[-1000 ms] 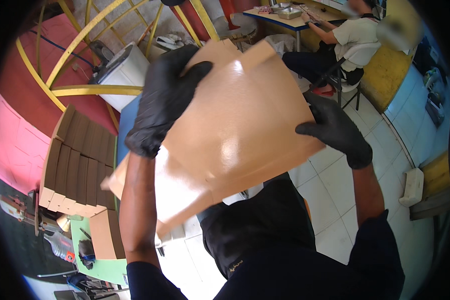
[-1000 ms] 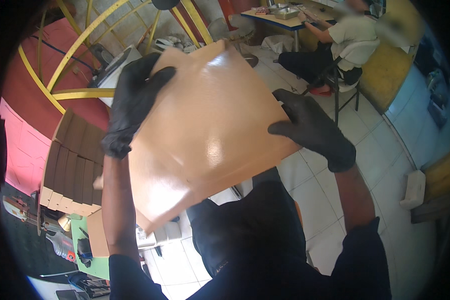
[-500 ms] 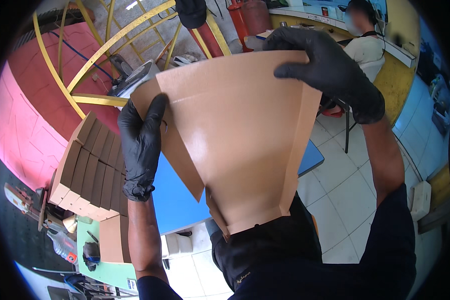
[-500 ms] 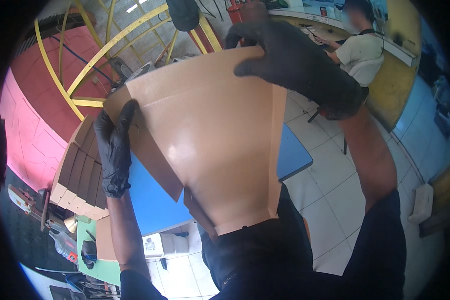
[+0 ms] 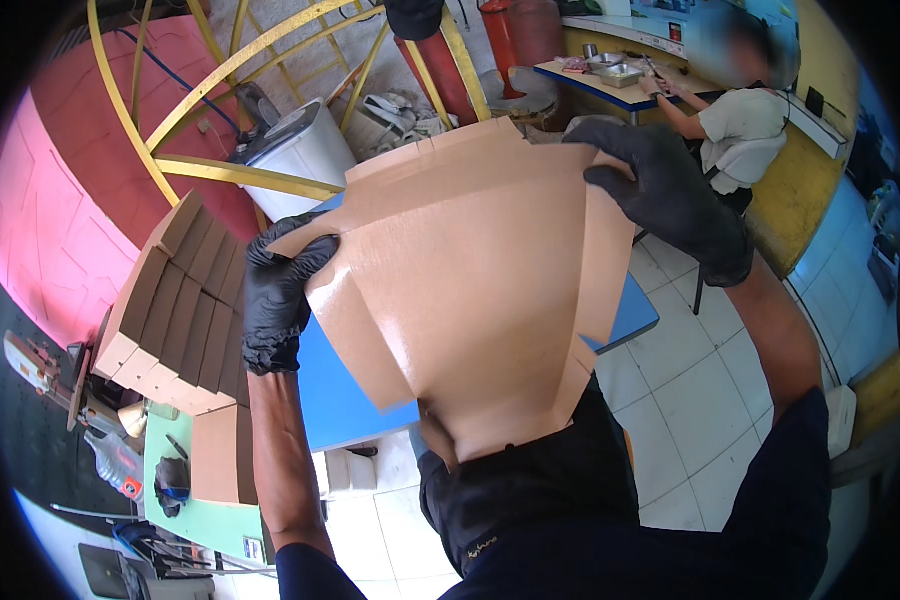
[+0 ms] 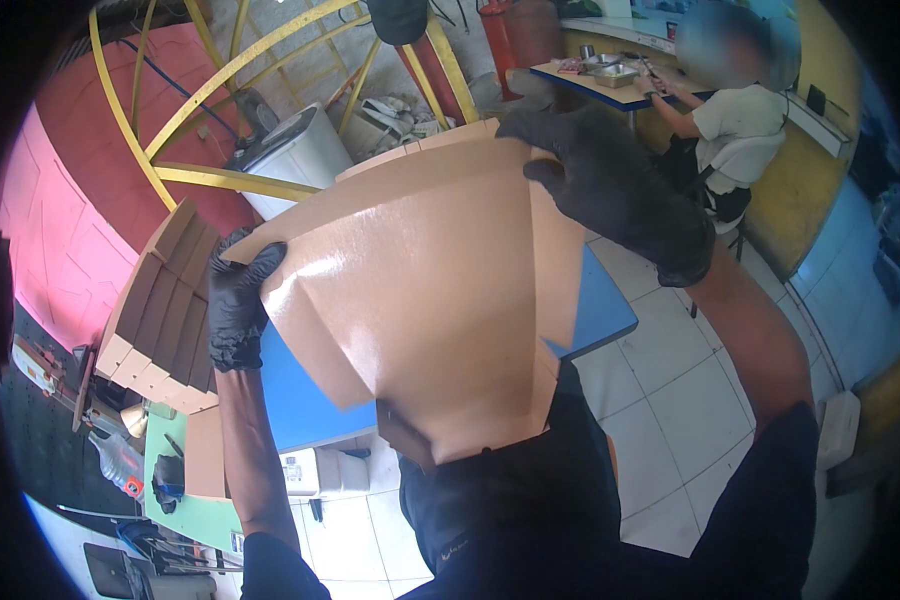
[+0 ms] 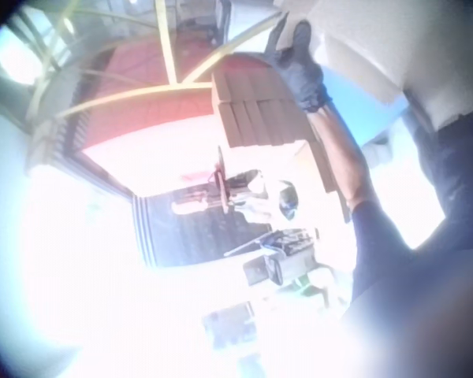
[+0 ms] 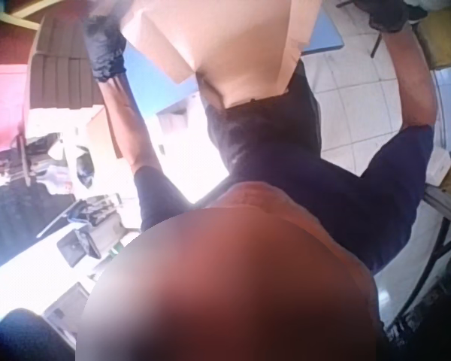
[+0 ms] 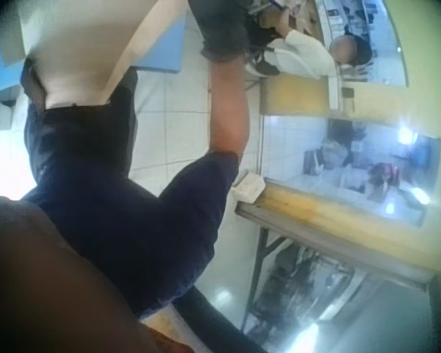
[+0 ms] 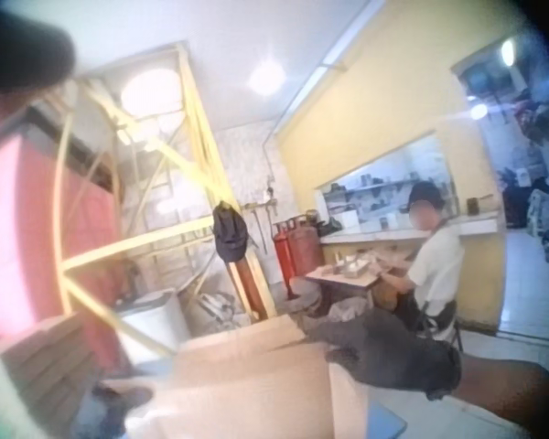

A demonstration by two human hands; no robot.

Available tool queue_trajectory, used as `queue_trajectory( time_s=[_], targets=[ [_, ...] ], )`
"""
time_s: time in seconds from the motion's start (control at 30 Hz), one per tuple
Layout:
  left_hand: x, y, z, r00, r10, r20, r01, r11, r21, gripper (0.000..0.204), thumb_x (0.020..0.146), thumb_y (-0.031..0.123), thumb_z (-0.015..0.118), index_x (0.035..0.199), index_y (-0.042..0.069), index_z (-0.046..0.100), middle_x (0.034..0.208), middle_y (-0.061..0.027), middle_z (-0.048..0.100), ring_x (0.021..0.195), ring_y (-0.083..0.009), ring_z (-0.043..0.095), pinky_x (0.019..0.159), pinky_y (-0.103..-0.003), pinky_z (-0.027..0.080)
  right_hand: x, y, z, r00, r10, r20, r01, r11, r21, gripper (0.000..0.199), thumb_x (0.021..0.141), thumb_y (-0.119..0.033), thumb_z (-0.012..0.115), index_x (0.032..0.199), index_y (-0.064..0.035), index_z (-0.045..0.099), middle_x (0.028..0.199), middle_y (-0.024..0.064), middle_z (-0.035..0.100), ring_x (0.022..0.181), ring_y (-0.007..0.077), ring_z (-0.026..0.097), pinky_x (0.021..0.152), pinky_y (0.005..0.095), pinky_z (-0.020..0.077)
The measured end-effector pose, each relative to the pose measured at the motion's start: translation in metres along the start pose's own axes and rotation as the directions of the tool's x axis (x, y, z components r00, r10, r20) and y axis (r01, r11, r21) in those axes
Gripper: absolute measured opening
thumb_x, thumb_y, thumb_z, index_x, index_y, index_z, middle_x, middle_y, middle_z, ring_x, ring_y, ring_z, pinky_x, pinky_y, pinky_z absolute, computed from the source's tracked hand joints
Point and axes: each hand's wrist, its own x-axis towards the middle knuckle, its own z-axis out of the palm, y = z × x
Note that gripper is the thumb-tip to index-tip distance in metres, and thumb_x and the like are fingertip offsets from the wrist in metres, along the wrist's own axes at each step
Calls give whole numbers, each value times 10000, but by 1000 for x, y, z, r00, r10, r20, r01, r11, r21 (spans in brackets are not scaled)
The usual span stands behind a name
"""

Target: The person assembles flat cardboard boxes by folding along pre-scored lines and tucking flaps to form rectangular containers. They repeatedly pick up flat sheets, fold them into shape, and place the finished boxes on a stack on the table.

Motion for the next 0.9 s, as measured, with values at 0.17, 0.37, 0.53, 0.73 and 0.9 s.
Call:
queue_trajectory(
  time_s=[0.17, 0.37, 0.53, 0.73, 0.9],
  targets=[
    [8, -1, -13, 1000, -26, -12, 21, 950, -311, 131, 842, 1, 729, 967, -16, 765, 1099, -170, 752, 991, -238, 708, 935, -348, 558, 1, 3, 8, 803, -592, -73, 438, 668, -602, 475, 820, -26, 690, 1289, -100, 684, 1327, 87, 683, 1139, 261, 673, 956, 386, 558],
    [6, 6, -5, 983, 183, -8, -183, 982, 37, 104, 797, -56, 719, 872, 6, 756, 1111, -175, 731, 966, -250, 700, 901, -348, 558, 8, -22, 11, 992, -77, 98, 124, 672, -731, 472, 888, -93, 669, 1358, -87, 629, 1460, 95, 584, 1315, 286, 566, 1097, 436, 469],
    [-1, 12, 38, 961, 257, 106, -275, 937, 215, 117, 786, -129, 691, 829, -24, 719, 1014, -118, 672, 923, -202, 675, 856, -315, 563, 41, -75, 34, 975, -208, -77, 221, 948, 231, 336, 1000, -211, 652, 1278, -24, 642, 1162, 186, 687, 1072, 335, 667, 947, 441, 513],
    [-12, 44, 57, 998, 58, 30, -59, 998, 19, 211, 909, -35, 684, 1119, -19, 696, 1052, -100, 674, 950, -170, 653, 838, -297, 565, 65, -88, 70, 975, -177, 135, 73, 827, 558, 219, 937, -221, 686, 1031, -33, 746, 881, 181, 720, 876, 369, 700, 804, 446, 539],
    [1, 84, 44, 980, -119, 159, 58, 936, 346, 346, 983, 123, 695, 1295, -20, 653, 1089, -104, 750, 871, -148, 659, 819, -307, 532, 61, -101, 87, 977, -206, -52, 211, 924, 318, 194, 836, -214, 756, 939, -49, 762, 833, 164, 717, 819, 359, 699, 782, 437, 546]
  ],
)
